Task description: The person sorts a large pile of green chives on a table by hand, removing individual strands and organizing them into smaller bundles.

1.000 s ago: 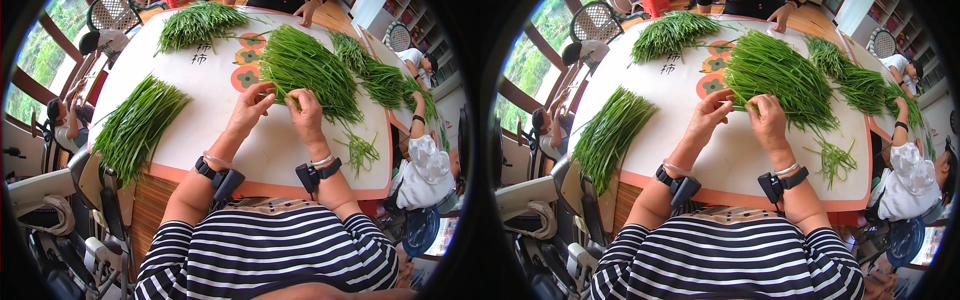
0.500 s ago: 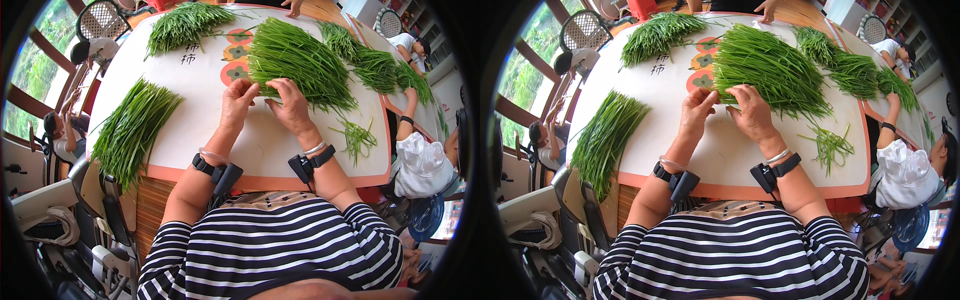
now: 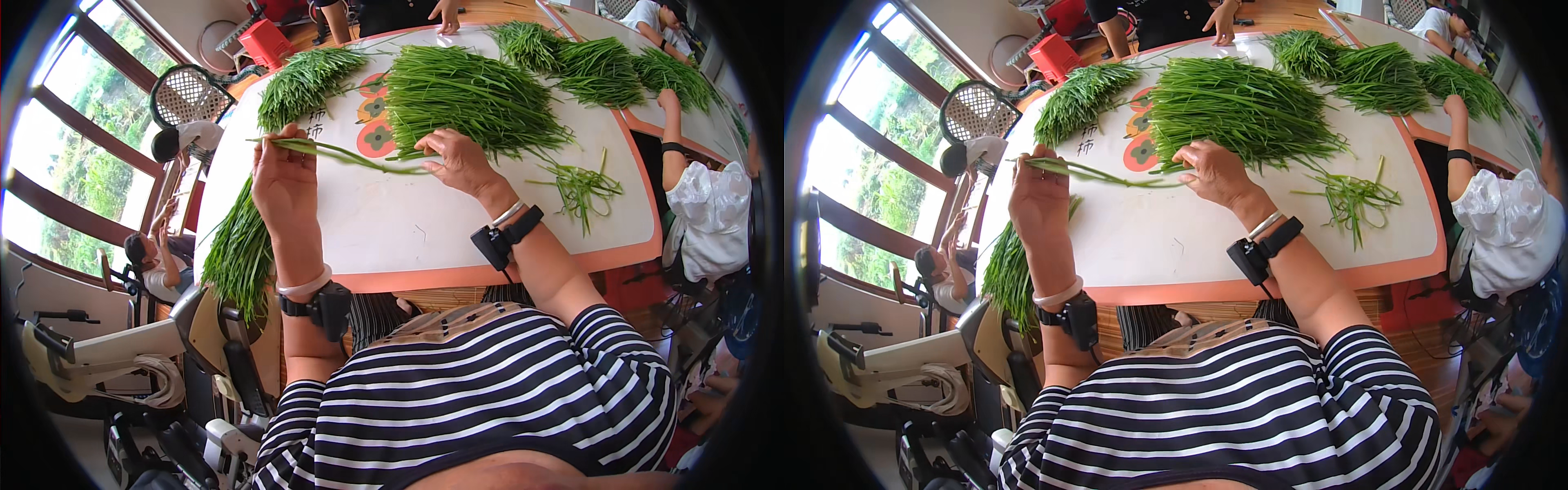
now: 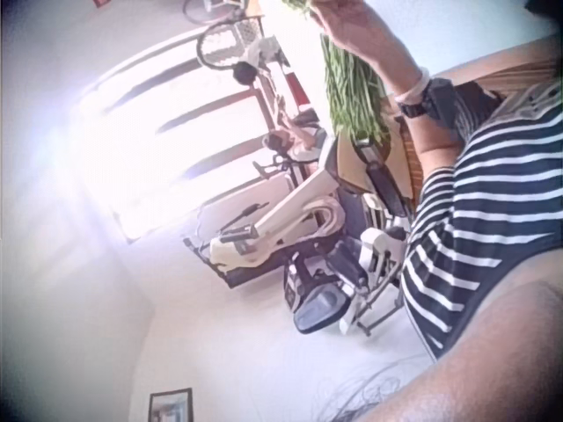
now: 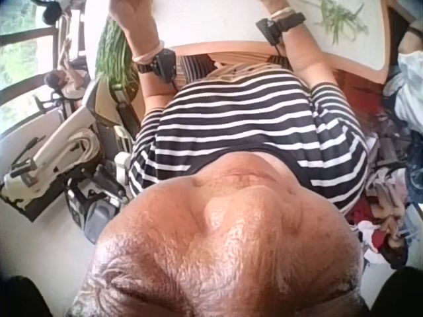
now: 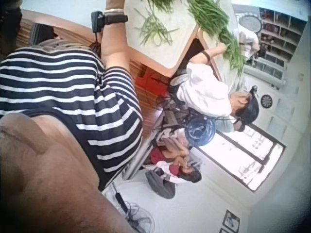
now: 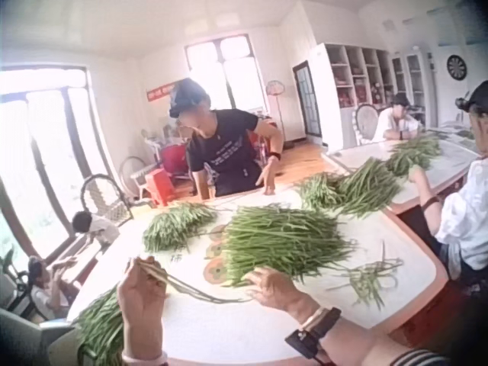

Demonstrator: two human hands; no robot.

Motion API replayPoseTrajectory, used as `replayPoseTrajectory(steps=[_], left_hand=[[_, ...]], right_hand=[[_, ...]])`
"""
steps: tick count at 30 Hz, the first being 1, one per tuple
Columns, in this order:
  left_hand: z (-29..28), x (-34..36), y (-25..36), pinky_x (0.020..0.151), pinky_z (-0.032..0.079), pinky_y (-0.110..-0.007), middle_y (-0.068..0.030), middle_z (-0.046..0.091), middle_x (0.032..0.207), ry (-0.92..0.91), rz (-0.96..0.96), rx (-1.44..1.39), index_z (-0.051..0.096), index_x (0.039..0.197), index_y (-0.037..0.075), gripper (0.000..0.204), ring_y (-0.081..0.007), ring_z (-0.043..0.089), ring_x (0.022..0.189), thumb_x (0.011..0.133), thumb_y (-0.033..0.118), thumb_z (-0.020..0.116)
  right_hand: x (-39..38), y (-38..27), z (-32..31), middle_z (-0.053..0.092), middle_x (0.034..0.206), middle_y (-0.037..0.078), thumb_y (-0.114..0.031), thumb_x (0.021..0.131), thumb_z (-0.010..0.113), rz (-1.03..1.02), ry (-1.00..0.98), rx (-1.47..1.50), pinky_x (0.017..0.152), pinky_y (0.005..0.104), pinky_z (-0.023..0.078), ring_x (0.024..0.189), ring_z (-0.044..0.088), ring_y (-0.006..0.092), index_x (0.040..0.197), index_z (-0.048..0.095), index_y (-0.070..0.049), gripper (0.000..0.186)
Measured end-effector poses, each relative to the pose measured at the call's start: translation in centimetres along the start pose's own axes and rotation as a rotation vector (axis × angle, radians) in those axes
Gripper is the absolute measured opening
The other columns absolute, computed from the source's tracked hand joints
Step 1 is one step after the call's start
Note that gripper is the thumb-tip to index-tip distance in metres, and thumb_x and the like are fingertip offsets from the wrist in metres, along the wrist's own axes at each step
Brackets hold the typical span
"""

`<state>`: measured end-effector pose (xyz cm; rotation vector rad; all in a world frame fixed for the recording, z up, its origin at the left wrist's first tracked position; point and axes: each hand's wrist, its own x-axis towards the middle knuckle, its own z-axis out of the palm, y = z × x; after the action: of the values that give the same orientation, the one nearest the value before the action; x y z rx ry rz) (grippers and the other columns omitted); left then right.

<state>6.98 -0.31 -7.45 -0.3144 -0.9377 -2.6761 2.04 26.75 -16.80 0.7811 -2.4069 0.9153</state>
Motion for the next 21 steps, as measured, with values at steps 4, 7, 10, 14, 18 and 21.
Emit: replayPoseTrajectory(steps=[4,7,10,14,18,21], left_hand=[[-2.3,0.7,-2.1,0.089,0.050,-0.039,-0.0078,0.059,0.090,-0.056,-0.234,-0.172,0.055,0.102,0.005,0.010,-0.0230,0.057,0.085,0.097,0.013,0.051],[-4.2,1.0,-6.1,0.061,0.044,-0.026,-0.0034,0.047,0.076,0.167,-0.435,-0.233,0.053,0.096,0.003,0.010,-0.0147,0.044,0.064,0.098,0.013,0.051],[-6.4,2.2,-10.2,0.045,0.027,-0.021,0.0015,0.035,0.070,0.150,-0.557,-0.345,0.053,0.093,0.007,0.015,-0.0097,0.028,0.055,0.098,0.021,0.054],[-6.4,3.5,-12.7,0.045,0.024,-0.022,0.0054,0.030,0.063,-0.028,-0.597,-0.248,0.055,0.089,0.013,0.019,-0.0078,0.026,0.053,0.097,0.030,0.057],[-7.4,3.1,-13.0,0.045,0.023,-0.022,0.0058,0.028,0.059,-0.120,-0.584,-0.254,0.057,0.090,0.013,0.021,-0.0072,0.026,0.053,0.098,0.032,0.056],[-7.3,2.7,-12.7,0.045,0.025,-0.021,0.0046,0.034,0.063,-0.086,-0.573,-0.250,0.058,0.096,0.010,0.022,-0.0069,0.028,0.053,0.100,0.031,0.053]], right_hand=[[-0.1,0.6,-2.0,0.067,0.089,0.009,-0.008,0.075,0.074,0.198,-0.119,0.370,0.070,0.0313,0.052,0.078,0.065,0.0213,0.096,0.067,-0.003,0.023],[2.1,1.2,-3.4,0.067,0.084,0.010,-0.007,0.079,0.070,0.166,0.112,0.156,0.066,0.0340,0.052,0.074,0.065,0.0251,0.092,0.066,-0.004,0.014],[5.5,3.6,-3.5,0.066,0.087,0.011,-0.008,0.083,0.065,0.091,0.207,-0.098,0.071,0.0410,0.053,0.082,0.064,0.0312,0.090,0.065,-0.005,0.008],[8.6,6.3,-2.1,0.064,0.098,0.010,-0.014,0.084,0.066,0.146,0.165,-0.392,0.078,0.0435,0.053,0.096,0.061,0.0319,0.091,0.066,-0.008,0.010],[9.6,7.1,-1.3,0.062,0.099,0.009,-0.018,0.085,0.067,0.238,0.055,-0.518,0.078,0.0442,0.053,0.101,0.059,0.0311,0.091,0.067,-0.011,0.009],[9.1,6.9,-1.9,0.062,0.092,0.007,-0.017,0.084,0.069,0.172,0.104,-0.496,0.074,0.0429,0.053,0.094,0.061,0.0299,0.089,0.067,-0.012,0.008]])
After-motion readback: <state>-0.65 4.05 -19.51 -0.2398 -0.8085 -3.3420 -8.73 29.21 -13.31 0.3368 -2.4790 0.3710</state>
